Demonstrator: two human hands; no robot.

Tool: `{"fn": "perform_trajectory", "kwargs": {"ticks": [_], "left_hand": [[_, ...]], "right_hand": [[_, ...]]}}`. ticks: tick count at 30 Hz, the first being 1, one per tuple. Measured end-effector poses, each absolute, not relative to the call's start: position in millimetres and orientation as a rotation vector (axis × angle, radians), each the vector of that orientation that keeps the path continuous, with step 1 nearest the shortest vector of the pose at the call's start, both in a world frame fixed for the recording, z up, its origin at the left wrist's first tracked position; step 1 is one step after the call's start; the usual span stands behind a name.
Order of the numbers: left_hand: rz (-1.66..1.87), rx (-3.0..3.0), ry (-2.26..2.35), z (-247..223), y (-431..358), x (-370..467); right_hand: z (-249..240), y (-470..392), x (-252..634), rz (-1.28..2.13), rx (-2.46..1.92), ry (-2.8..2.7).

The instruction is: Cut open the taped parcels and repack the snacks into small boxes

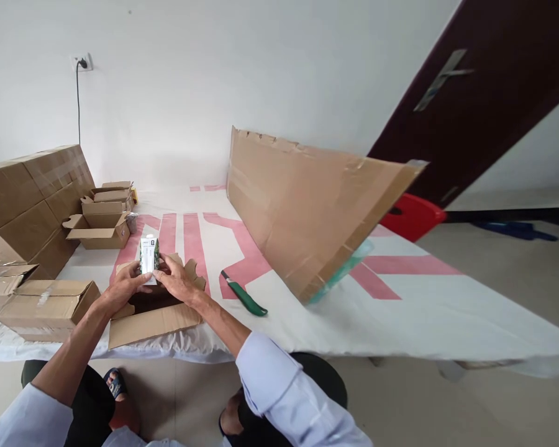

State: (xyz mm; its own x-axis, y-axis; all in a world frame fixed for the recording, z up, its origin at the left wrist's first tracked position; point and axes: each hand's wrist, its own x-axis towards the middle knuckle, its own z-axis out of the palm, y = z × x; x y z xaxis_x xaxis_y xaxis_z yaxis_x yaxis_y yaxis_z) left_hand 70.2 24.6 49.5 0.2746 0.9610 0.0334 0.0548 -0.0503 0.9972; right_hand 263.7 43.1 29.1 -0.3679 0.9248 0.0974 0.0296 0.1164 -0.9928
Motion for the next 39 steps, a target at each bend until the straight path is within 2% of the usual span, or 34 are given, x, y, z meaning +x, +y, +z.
{"fn": "perform_trajectory", "kwargs": {"ticks": [7,14,31,39], "left_hand": [[0.957,1.583,1.148,47,25,74],[1.017,1.411,0.914,48,23,75],[1.013,1.120,0.745,44,28,70],[1.019,1.183,0.708,54,44,66]], "right_hand": [[8,52,266,1.256,-0.926,-1.487],[-4,54,265,1.099,-0.907,-1.556],[-5,52,263,1.329,-0.822,-1.621],[-2,68,255,1.246,-0.820,-1.568]]}}
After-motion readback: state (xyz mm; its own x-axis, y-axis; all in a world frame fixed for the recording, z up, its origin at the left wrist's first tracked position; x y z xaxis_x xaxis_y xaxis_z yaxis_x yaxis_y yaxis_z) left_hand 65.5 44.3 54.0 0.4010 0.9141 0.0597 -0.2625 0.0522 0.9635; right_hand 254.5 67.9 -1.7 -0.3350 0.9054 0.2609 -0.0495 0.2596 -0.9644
